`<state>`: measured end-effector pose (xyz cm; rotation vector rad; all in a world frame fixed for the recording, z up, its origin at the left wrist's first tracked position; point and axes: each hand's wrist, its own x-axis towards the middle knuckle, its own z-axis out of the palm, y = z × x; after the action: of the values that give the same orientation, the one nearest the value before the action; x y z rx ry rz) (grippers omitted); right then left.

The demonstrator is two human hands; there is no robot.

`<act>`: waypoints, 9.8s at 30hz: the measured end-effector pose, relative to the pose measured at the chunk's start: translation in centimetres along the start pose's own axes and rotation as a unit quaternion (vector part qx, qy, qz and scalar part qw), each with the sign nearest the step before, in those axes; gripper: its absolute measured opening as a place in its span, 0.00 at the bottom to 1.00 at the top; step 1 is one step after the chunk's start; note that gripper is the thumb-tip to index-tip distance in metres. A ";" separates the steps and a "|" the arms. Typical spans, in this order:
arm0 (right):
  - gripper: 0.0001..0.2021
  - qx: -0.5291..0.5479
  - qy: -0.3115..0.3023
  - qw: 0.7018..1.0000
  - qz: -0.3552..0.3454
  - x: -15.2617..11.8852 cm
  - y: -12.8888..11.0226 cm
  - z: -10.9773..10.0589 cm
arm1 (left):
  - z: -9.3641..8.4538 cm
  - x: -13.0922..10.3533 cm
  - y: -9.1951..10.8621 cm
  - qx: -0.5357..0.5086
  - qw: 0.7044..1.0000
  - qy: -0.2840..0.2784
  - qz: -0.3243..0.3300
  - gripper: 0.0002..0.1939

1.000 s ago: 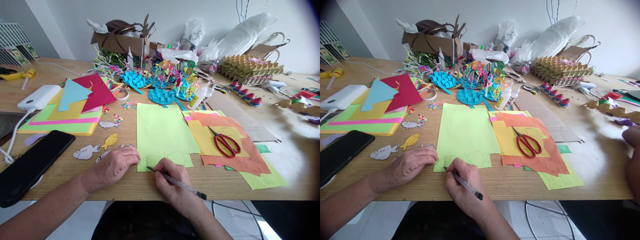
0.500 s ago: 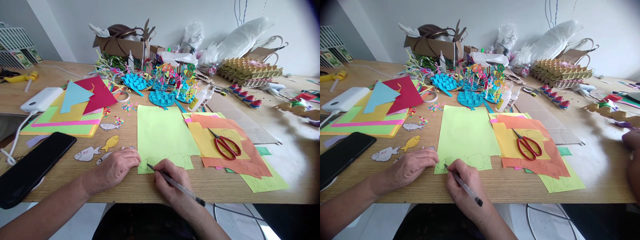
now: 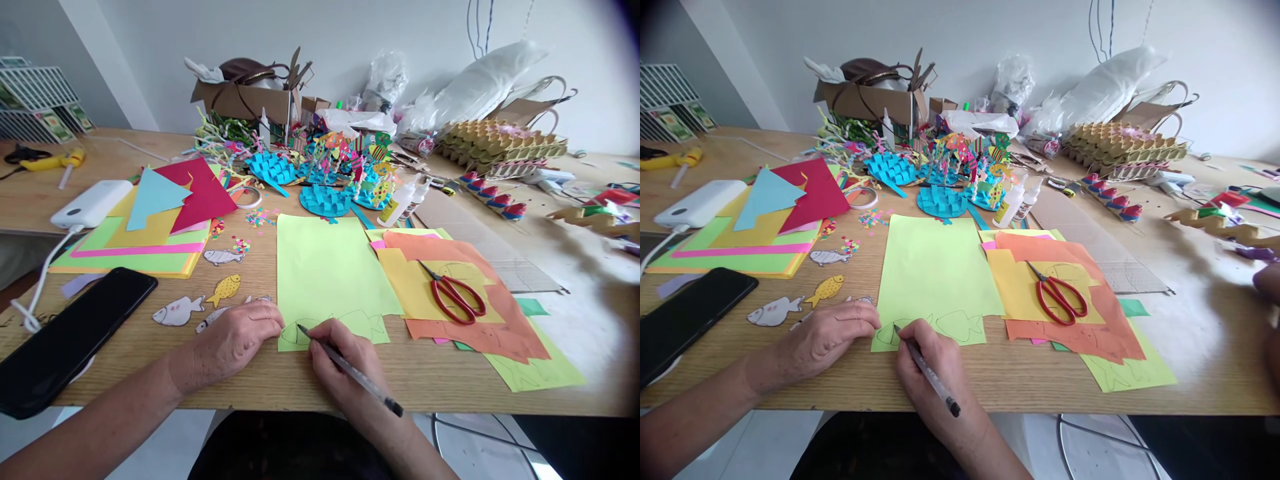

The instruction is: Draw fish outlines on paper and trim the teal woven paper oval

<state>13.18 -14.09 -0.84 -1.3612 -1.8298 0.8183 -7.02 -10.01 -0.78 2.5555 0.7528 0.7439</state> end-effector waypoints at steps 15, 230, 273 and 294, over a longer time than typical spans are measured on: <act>0.05 -0.017 -0.002 1.000 0.005 0.2 0.1 0.2 | -0.1 0.2 0.2 0.011 1.000 0.004 -0.002 0.16; 0.05 -0.002 -0.069 0.998 0.005 0.0 -0.3 -0.6 | 0.0 0.0 0.1 -0.001 1.000 -0.023 -0.020 0.17; 0.06 0.047 0.039 0.995 0.076 -2.1 2.7 -7.4 | -4.4 7.3 2.9 0.063 0.989 -0.134 0.014 0.20; 0.05 -0.018 0.030 0.998 0.058 -1.2 3.8 -6.1 | 1.0 10.0 0.6 0.010 0.975 -0.218 -0.042 0.22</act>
<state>20.43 -13.81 -0.79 -1.5106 -1.7396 0.7985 0.97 -4.84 2.55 2.5499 0.7134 0.1333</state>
